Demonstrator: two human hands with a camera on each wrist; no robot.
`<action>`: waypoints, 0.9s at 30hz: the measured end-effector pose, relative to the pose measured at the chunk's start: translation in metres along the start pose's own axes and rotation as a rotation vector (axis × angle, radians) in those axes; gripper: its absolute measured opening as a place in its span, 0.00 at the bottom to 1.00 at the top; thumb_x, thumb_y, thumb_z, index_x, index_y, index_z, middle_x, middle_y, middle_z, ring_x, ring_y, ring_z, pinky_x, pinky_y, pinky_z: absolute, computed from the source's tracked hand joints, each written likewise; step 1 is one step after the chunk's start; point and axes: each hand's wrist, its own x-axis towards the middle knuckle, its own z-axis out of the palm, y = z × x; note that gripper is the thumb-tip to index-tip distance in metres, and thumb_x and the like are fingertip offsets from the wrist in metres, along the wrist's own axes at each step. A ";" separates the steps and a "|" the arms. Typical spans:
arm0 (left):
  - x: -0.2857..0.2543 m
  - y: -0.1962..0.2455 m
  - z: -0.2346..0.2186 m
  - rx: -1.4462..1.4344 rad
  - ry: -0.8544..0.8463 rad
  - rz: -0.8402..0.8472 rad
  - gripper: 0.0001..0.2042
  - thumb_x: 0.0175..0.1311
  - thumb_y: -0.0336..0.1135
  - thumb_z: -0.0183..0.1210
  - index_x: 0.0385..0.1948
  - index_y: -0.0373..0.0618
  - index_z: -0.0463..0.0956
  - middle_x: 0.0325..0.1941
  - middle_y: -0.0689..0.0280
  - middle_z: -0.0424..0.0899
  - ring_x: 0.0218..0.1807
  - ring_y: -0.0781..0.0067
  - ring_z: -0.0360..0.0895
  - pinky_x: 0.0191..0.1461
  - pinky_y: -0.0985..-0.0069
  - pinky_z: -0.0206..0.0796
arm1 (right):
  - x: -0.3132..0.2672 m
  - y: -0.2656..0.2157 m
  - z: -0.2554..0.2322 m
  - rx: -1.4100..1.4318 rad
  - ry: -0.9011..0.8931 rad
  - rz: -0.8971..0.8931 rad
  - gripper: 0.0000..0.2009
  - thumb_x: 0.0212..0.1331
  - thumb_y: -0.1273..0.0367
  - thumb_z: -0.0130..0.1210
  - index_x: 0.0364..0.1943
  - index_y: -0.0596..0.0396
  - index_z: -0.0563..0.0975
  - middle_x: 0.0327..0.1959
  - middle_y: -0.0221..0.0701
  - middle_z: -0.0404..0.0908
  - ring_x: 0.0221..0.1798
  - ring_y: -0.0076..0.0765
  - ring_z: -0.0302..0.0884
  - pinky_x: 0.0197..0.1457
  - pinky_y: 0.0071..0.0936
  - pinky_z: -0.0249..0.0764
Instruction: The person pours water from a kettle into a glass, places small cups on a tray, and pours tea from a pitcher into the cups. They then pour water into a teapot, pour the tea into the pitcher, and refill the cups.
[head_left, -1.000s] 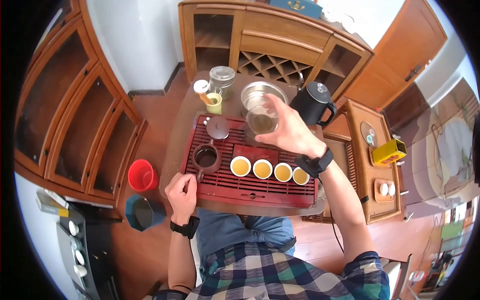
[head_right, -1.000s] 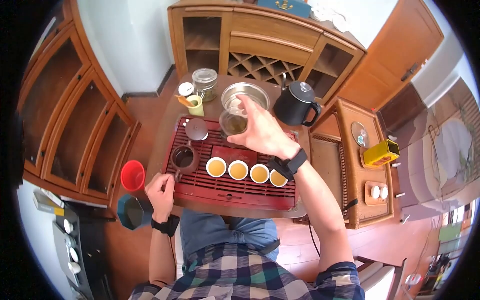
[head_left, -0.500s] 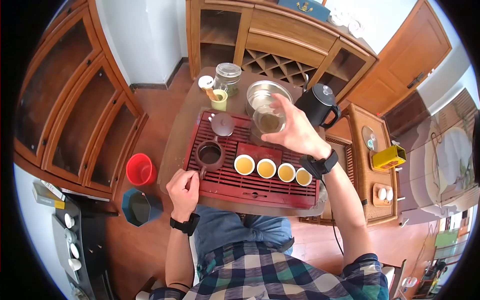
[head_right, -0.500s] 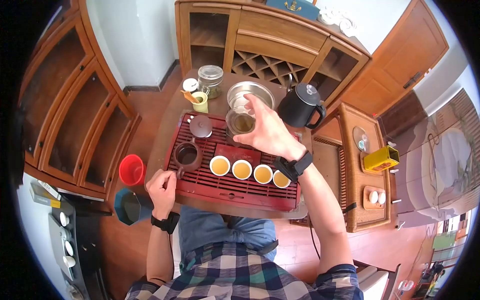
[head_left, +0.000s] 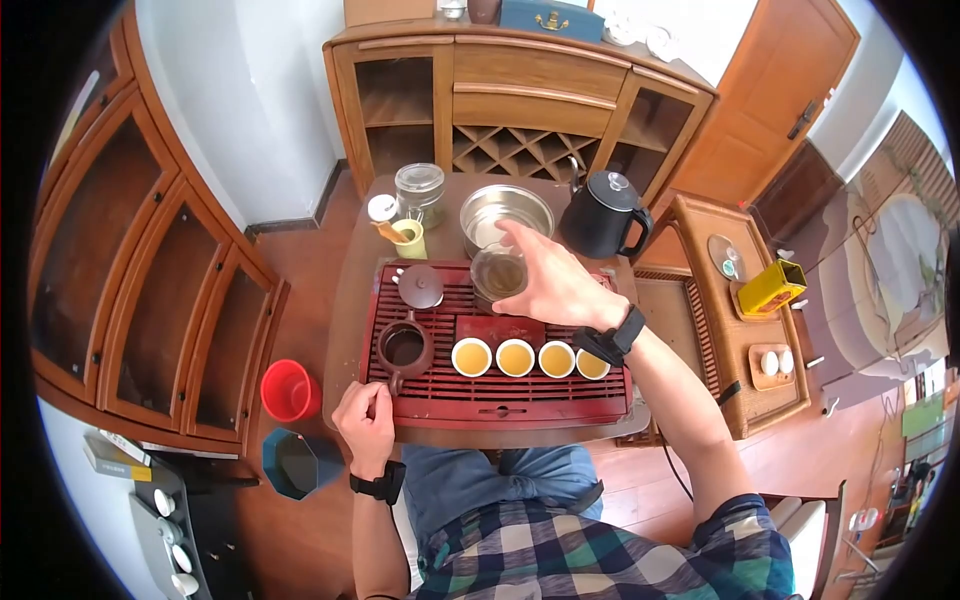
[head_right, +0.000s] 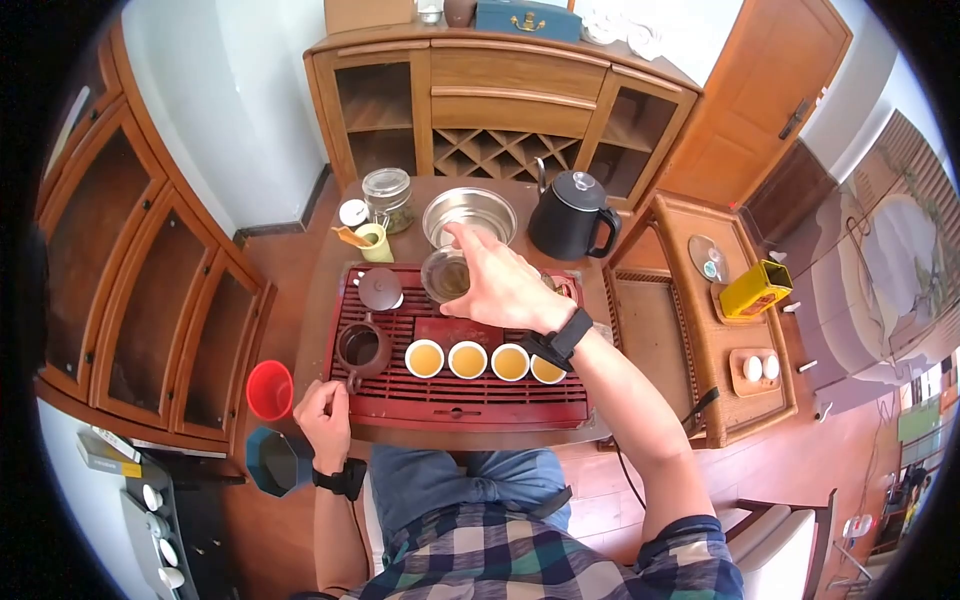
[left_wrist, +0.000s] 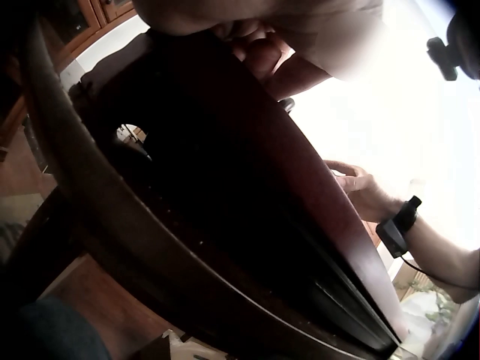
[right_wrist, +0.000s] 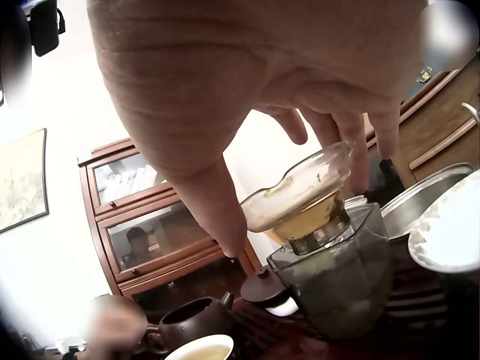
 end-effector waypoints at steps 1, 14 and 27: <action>0.000 0.000 0.000 0.000 -0.001 0.002 0.01 0.59 0.19 0.63 0.30 0.34 0.80 0.22 0.61 0.74 0.23 0.69 0.71 0.28 0.73 0.61 | 0.000 0.000 0.000 0.007 0.002 0.001 0.49 0.46 0.65 0.77 0.73 0.62 0.59 0.67 0.53 0.72 0.68 0.56 0.73 0.71 0.45 0.70; -0.001 -0.002 0.000 -0.013 -0.010 0.002 0.01 0.60 0.18 0.62 0.30 0.33 0.80 0.21 0.60 0.74 0.23 0.69 0.70 0.27 0.72 0.60 | -0.003 -0.001 -0.015 0.039 0.000 0.023 0.48 0.47 0.65 0.76 0.73 0.59 0.59 0.70 0.55 0.70 0.71 0.60 0.70 0.73 0.47 0.69; -0.002 -0.003 0.001 -0.002 -0.009 0.009 0.02 0.59 0.17 0.62 0.30 0.32 0.80 0.22 0.60 0.74 0.23 0.68 0.70 0.27 0.72 0.60 | -0.038 0.028 -0.040 0.038 0.102 0.102 0.50 0.45 0.65 0.77 0.73 0.67 0.59 0.66 0.57 0.73 0.70 0.57 0.72 0.73 0.42 0.70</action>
